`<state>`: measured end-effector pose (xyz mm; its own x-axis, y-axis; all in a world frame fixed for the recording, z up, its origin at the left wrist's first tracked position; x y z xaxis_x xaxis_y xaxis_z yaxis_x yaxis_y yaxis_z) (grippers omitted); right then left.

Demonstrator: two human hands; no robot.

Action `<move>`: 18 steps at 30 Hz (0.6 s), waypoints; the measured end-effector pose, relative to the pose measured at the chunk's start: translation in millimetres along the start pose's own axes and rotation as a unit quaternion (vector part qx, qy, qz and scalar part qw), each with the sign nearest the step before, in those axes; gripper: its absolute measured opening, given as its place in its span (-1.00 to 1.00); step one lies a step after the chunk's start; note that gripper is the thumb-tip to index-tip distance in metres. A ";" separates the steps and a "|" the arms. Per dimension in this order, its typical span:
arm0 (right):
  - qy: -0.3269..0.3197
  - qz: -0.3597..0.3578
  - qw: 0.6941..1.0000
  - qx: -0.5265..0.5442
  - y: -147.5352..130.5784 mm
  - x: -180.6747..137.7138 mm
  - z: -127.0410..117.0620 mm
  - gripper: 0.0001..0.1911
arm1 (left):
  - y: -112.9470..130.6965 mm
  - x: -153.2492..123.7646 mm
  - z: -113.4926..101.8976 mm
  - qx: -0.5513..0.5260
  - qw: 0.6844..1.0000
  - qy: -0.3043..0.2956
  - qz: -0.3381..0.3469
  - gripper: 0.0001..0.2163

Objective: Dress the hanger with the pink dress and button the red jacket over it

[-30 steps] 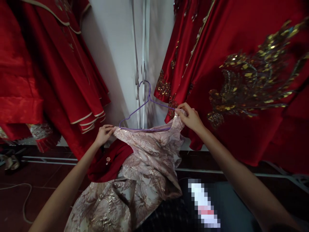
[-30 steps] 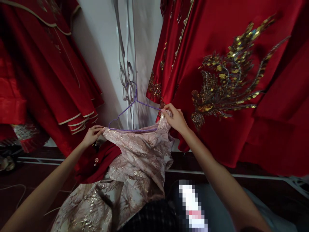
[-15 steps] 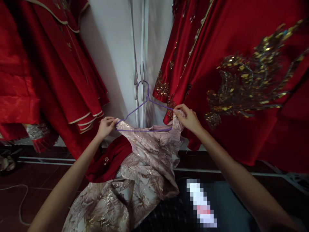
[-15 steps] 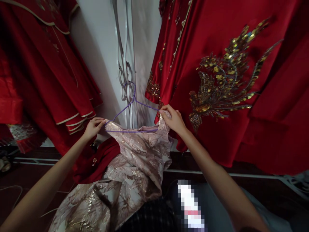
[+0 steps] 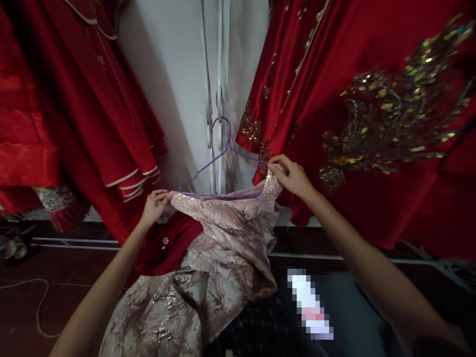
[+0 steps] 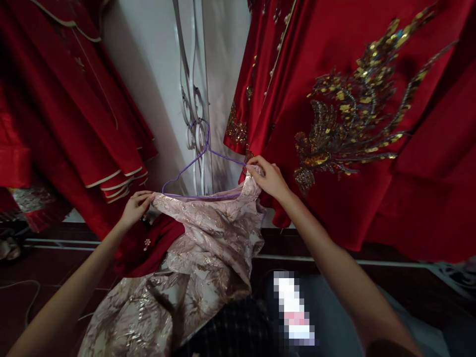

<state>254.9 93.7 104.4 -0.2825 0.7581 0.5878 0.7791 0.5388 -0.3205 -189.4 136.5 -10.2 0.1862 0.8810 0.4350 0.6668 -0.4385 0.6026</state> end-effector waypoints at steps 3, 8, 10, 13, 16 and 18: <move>-0.006 -0.002 1.000 0.012 -0.9 -0.2 1.7 -0.78 | 9.2 7.5 -5.0 0.013 1.000 0.013 0.008 -0.64; 0.000 0.000 0.999 0.046 -1.7 -2.0 9.3 -0.78 | 57.3 30.1 -5.5 0.041 0.996 0.056 0.050 -0.66; -0.001 0.000 0.998 0.058 -0.6 -2.5 11.4 -0.77 | 83.9 37.6 -3.0 0.041 0.996 0.038 0.075 -0.67; -0.001 0.006 0.997 0.080 3.8 -2.0 10.6 -0.75 | 110.6 37.3 -0.6 0.017 0.992 -0.057 0.108 -0.64; -0.015 0.011 0.994 0.105 7.9 -0.2 8.8 -0.74 | 104.1 15.3 1.0 0.005 0.982 -0.160 0.104 -0.52; -0.025 0.010 0.993 0.117 9.0 0.9 9.1 -0.74 | 81.8 -9.8 7.2 0.006 0.977 -0.203 0.067 -0.27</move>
<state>256.5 102.5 95.3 -0.2999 0.7833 0.5446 0.6350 0.5899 -0.4988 -131.4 93.3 29.9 0.5409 0.8153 0.2067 0.6256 -0.5542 0.5490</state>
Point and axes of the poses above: each hand's wrist, its own x-axis towards the middle knuckle, its own z-axis out of the palm, y = z × x, the point moved 4 cm from there along x, towards the middle knuckle, and after that the axes turned 14 degrees about -y, right-handed, at the moved point
